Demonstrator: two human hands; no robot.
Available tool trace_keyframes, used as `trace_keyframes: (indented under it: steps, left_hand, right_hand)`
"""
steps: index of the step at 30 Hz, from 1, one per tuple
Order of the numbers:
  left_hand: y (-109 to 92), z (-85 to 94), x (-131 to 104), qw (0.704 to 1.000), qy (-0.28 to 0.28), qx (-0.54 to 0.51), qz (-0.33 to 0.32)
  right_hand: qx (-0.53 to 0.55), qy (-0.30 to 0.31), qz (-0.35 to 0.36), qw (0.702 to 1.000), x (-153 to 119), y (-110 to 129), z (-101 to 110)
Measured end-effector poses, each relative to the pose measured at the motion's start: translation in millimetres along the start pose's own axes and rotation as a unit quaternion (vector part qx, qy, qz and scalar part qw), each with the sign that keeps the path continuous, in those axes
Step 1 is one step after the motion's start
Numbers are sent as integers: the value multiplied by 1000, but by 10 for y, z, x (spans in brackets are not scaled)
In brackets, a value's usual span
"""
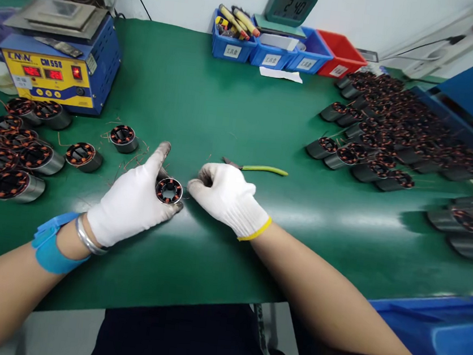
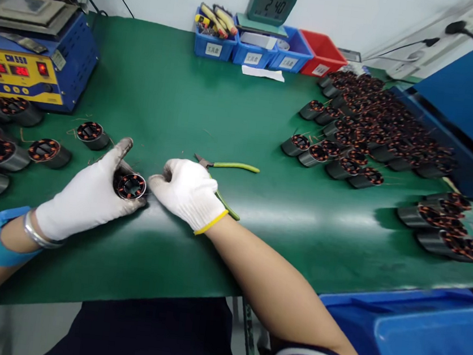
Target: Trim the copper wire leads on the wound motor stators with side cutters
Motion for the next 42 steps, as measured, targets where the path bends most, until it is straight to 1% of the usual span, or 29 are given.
trace_keyframes:
  steps: [2,3,4,6,7,8,9,10,12,14,15,17,20,21,23,26,31,34,36,39,40,41,42]
  left_hand:
    - [6,22,5,1000,-4,13,2]
    - [15,28,9,1000,-3,15,2]
    - [28,30,15,1000,1,16,1]
    - [57,23,29,1000,14,25,-4]
    - [68,21,35,999,18,33,-9]
    - [75,20,41,999,19,42,-16]
    - [78,22,46,998,20,49,-24]
    - [80,25,51,998,21,54,-30]
    - [82,30,58,997,32,56,-34]
    - [87,29,60,996,47,61,-35]
    - [87,27,58,996,49,65,-41]
    - [74,31,45,995,31,66,-70]
    - [17,49,4,990,-25,29,-136]
    - [-7,49,-9,987,-33,13,-156]
    - [-54,37,-22,983,-27,-10,-182]
    - [-100,8,-2,980,-19,-9,-200]
    - [-116,-76,42,971,-44,32,-235]
    - [-113,-119,34,966,-64,40,-246]
    - [-115,-138,21,965,-73,42,-250]
    - [-116,-156,6,963,-84,49,-250]
    - [-115,-160,3,963,-88,51,-249]
    - [-113,-165,3,963,-88,52,-248]
    - [-110,-171,5,964,-85,54,-247]
  right_hand:
    - [-64,-11,-6,998,-49,-72,72]
    - [-77,-33,6,996,-85,-82,129]
    - [-72,-67,35,995,-131,-66,196]
    - [-28,-121,132,983,-251,23,304]
    - [-7,-122,186,975,-311,79,318]
    - [3,-103,236,966,-360,132,298]
    - [0,-73,267,961,-390,169,248]
    - [-12,-40,275,960,-393,182,179]
    - [-28,12,250,968,-337,153,28]
    - [-8,51,219,974,-247,97,-91]
    - [8,66,212,975,-208,73,-130]
    - [28,74,212,974,-157,45,-156]
    - [30,67,216,974,-135,27,-133]
    - [39,71,223,971,-136,27,-122]
    - [72,91,230,966,-132,24,-96]
    - [118,123,207,963,-106,3,-37]
    - [129,137,167,968,-97,-40,124]
    - [147,155,149,965,-96,-87,173]
    - [190,138,144,961,-63,-113,191]
    - [264,83,135,951,28,-130,199]
    - [275,88,131,948,56,-124,179]
    - [275,115,127,946,78,-108,142]
    - [264,155,124,944,91,-88,95]
Point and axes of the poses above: each hand's wrist, its own x-axis towards the middle knuckle, its own z-axis out of the back of the hand, y = z × x, the point moved 4 cm from there along x, towards the middle knuckle
